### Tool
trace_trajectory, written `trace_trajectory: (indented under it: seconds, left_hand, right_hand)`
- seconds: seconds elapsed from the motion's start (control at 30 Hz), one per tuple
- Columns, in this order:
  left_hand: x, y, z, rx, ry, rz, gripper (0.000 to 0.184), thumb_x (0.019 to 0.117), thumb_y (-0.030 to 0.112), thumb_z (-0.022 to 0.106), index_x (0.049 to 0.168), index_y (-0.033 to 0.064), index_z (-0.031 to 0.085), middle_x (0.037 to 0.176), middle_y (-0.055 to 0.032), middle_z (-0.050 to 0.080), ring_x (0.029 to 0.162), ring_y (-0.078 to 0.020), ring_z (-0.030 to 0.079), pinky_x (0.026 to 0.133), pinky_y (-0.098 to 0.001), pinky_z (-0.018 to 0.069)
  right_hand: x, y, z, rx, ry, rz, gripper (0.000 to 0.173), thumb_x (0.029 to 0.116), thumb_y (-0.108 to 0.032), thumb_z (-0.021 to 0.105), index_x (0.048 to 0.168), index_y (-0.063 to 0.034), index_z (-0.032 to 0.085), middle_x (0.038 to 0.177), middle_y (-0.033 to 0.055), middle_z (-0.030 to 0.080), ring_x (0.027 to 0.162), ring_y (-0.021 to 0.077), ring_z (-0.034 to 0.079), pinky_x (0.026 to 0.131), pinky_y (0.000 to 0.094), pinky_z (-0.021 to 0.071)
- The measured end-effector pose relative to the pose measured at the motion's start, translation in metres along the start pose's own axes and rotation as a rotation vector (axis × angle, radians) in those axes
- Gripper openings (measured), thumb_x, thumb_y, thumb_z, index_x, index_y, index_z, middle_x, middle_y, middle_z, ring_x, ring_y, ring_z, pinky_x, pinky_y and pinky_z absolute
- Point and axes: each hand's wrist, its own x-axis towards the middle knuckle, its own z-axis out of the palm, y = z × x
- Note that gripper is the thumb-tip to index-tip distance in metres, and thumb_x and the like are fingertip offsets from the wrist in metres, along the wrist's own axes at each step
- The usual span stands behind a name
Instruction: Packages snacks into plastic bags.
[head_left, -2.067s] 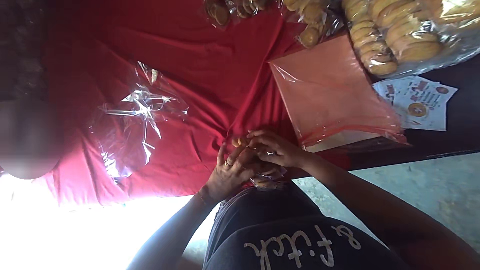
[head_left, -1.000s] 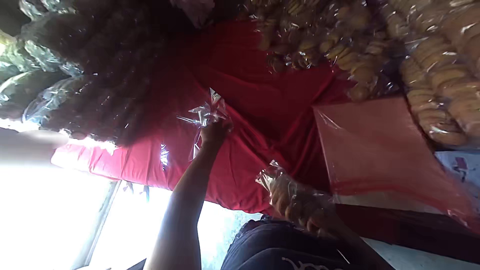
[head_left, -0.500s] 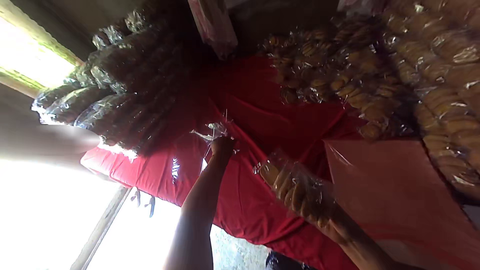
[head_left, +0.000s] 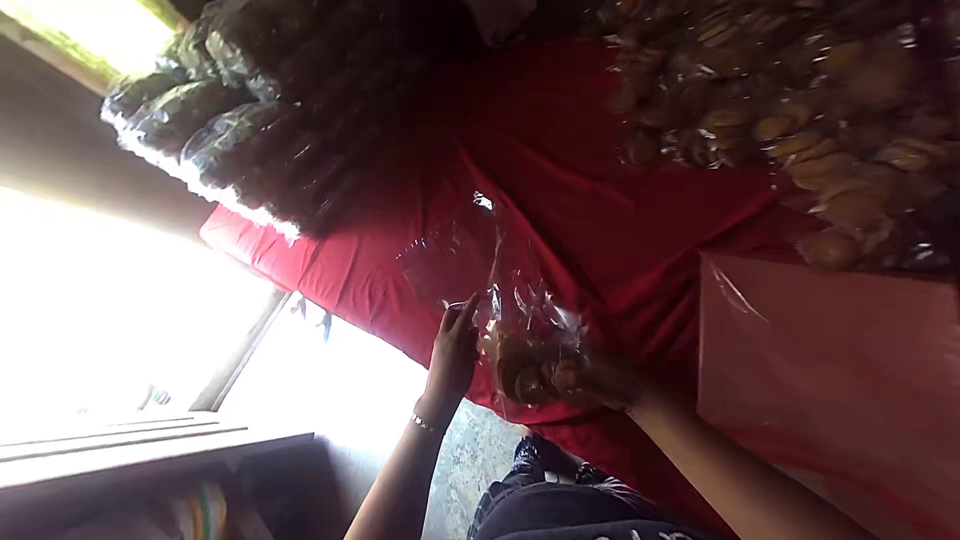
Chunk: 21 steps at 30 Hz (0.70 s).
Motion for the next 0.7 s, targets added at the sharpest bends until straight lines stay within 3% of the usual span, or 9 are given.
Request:
trace_trajectory:
  seconds: [0.13,0.2,0.27,0.33,0.4,0.47,0.53,0.63,0.7]
  left_hand:
    - [-0.022,-0.003,0.004,0.095,0.068,-0.074,0.040,0.1007,0.011,0.057,0.139,-0.0012,0.056,0.107,-0.0202,0.070,0.081,-0.0258,0.068,0.077,-0.0415,0.0561]
    - [-0.032,-0.013,0.012,0.165,0.125,-0.078,0.031,0.0995,0.016,0.061,0.124,-0.0032,0.065,0.106,-0.0208,0.072,0.084,-0.0315,0.072,0.077,-0.0483,0.0578]
    - [-0.037,-0.023,0.023,0.231,0.283,0.015,0.019,0.0977,0.014,0.062,0.104,-0.0004,0.073,0.094,-0.0177,0.071,0.076,-0.0279,0.072,0.066,-0.0439,0.0589]
    - [-0.038,-0.023,0.031,0.228,0.429,0.146,0.014,0.0937,0.010,0.065,0.091,0.0008,0.075,0.085,-0.0140,0.067,0.069,-0.0209,0.067,0.060,-0.0338,0.0567]
    - [-0.041,-0.014,0.038,0.174,0.443,0.301,0.012,0.0917,0.006,0.065,0.089,0.0000,0.075,0.086,-0.0151,0.069,0.068,-0.0198,0.068,0.060,-0.0314,0.0580]
    - [-0.058,-0.005,0.052,0.142,0.348,0.405,0.009,0.0924,0.006,0.065,0.092,-0.0001,0.072,0.089,-0.0158,0.071,0.067,-0.0200,0.070,0.060,-0.0311,0.0594]
    - [-0.087,0.003,0.065,0.076,0.141,0.386,0.007,0.0920,0.004,0.063,0.094,-0.0012,0.068,0.088,-0.0153,0.070,0.069,-0.0211,0.070,0.062,-0.0322,0.0599]
    - [-0.106,0.019,0.042,-0.092,-0.479,0.285,0.012,0.0955,0.005,0.064,0.101,-0.0042,0.069,0.097,-0.0192,0.072,0.083,-0.0291,0.073,0.076,-0.0443,0.0603]
    - [-0.082,0.040,-0.001,-0.095,-0.624,0.265,0.014,0.0971,0.008,0.063,0.099,-0.0030,0.073,0.091,-0.0158,0.074,0.078,-0.0250,0.072,0.074,-0.0425,0.0593]
  right_hand:
    - [0.026,0.015,0.016,0.284,0.341,0.041,0.051,0.0842,-0.021,0.076,0.125,-0.0018,0.052,0.098,0.0061,0.068,0.087,0.0158,0.069,0.081,0.0345,0.0595]
    - [0.040,0.015,0.030,0.229,0.500,-0.133,0.050,0.0805,-0.014,0.075,0.123,0.0006,0.054,0.097,0.0075,0.068,0.084,0.0159,0.069,0.079,0.0341,0.0598]
    - [0.046,0.030,0.030,-0.201,0.523,-0.400,0.069,0.0739,-0.022,0.084,0.128,0.0105,0.055,0.122,0.0138,0.066,0.110,0.0178,0.067,0.095,0.0341,0.0568]
    - [0.045,0.045,0.024,-0.689,0.494,-0.470,0.072,0.0708,-0.042,0.081,0.121,0.0067,0.061,0.148,0.0290,0.046,0.139,0.0346,0.046,0.114,0.0445,0.0398]
    - [0.043,0.042,0.032,-0.675,0.493,-0.429,0.074,0.0689,-0.041,0.081,0.121,0.0081,0.060,0.150,0.0296,0.044,0.142,0.0327,0.043,0.114,0.0417,0.0383]
    - [0.044,0.031,0.048,-0.280,0.570,-0.322,0.078,0.0739,-0.021,0.080,0.135,0.0138,0.046,0.134,0.0170,0.058,0.120,0.0107,0.059,0.099,0.0252,0.0519]
    - [0.051,0.019,0.054,-0.038,0.683,-0.253,0.054,0.0887,-0.005,0.069,0.134,0.0112,0.046,0.113,0.0141,0.064,0.099,0.0099,0.066,0.086,0.0253,0.0571]
    - [0.049,0.032,0.038,-0.512,0.687,-0.331,0.054,0.0922,-0.013,0.071,0.135,0.0132,0.052,0.134,0.0199,0.061,0.124,0.0171,0.059,0.106,0.0301,0.0471]
    - [0.049,0.037,0.022,-0.897,0.718,-0.540,0.060,0.0778,-0.025,0.076,0.126,0.0082,0.061,0.147,0.0302,0.049,0.138,0.0375,0.049,0.114,0.0469,0.0410]
